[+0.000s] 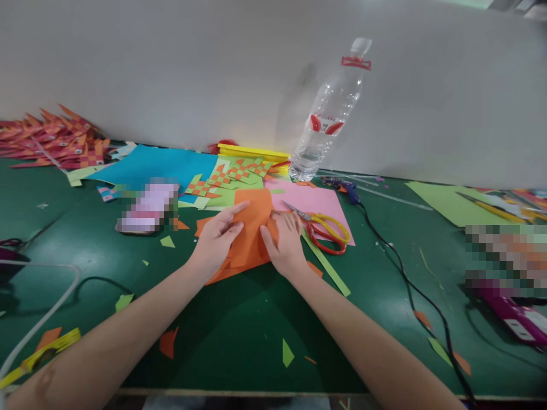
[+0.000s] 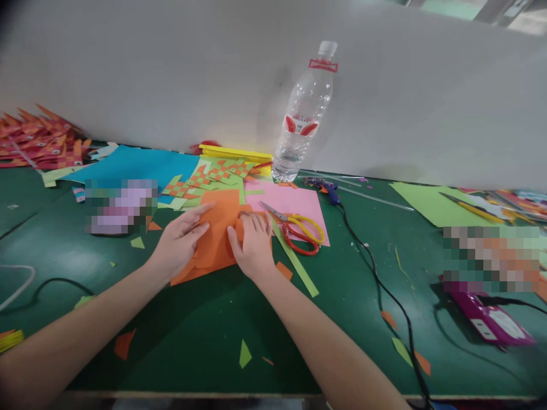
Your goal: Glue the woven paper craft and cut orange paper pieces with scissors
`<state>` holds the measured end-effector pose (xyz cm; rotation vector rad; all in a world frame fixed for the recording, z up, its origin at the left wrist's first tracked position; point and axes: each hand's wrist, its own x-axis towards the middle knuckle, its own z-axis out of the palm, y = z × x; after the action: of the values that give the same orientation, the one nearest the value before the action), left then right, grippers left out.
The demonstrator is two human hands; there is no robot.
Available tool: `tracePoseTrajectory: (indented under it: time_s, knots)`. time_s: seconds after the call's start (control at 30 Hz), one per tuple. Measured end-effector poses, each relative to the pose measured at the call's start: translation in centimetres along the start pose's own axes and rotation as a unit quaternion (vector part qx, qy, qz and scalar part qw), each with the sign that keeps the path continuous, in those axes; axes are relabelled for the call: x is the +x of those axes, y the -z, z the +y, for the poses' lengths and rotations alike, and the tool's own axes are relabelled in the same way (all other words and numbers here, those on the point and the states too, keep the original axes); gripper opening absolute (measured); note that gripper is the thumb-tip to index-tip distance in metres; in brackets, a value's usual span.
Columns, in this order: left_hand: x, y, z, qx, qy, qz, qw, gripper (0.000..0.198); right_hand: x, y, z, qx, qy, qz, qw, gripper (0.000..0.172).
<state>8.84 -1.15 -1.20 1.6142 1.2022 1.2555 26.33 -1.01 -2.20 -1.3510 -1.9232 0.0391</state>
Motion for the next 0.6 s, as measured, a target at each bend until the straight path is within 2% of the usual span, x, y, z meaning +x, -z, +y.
tracePoseTrajectory:
  time_s: [0.1, 0.17, 0.3, 0.4, 0.5, 0.6]
  knots:
    - [0.0, -0.3, -0.5, -0.006, 0.000, -0.014, 1.000, 0.042, -0.4, 0.2, 0.0, 0.005, 0.009, 0.005, 1.000, 0.032]
    - [0.1, -0.6, -1.2, -0.027, 0.040, -0.008, 0.999, 0.042, -0.6, 0.2, 0.2, 0.010, -0.004, -0.009, 1.000, 0.035]
    - [0.3, -0.8, -2.1, -0.073, 0.125, -0.009, 0.989, 0.040, -0.7, 0.2, 0.6, 0.025, -0.035, -0.082, 0.996, 0.042]
    - [0.3, -0.9, -1.5, -0.099, 0.162, 0.008, 0.982, 0.040, -0.8, 0.3, 0.5, 0.041, -0.032, -0.115, 0.992, 0.044]
    - [0.1, -0.8, -0.6, -0.123, 0.185, 0.020, 0.975, 0.042, -0.8, 0.7, 0.2, 0.062, -0.013, -0.115, 0.991, 0.043]
    - [-0.3, -0.7, 0.4, -0.144, 0.143, 0.006, 0.979, 0.040, -0.8, 1.2, -0.2, 0.077, 0.012, -0.092, 0.993, 0.043]
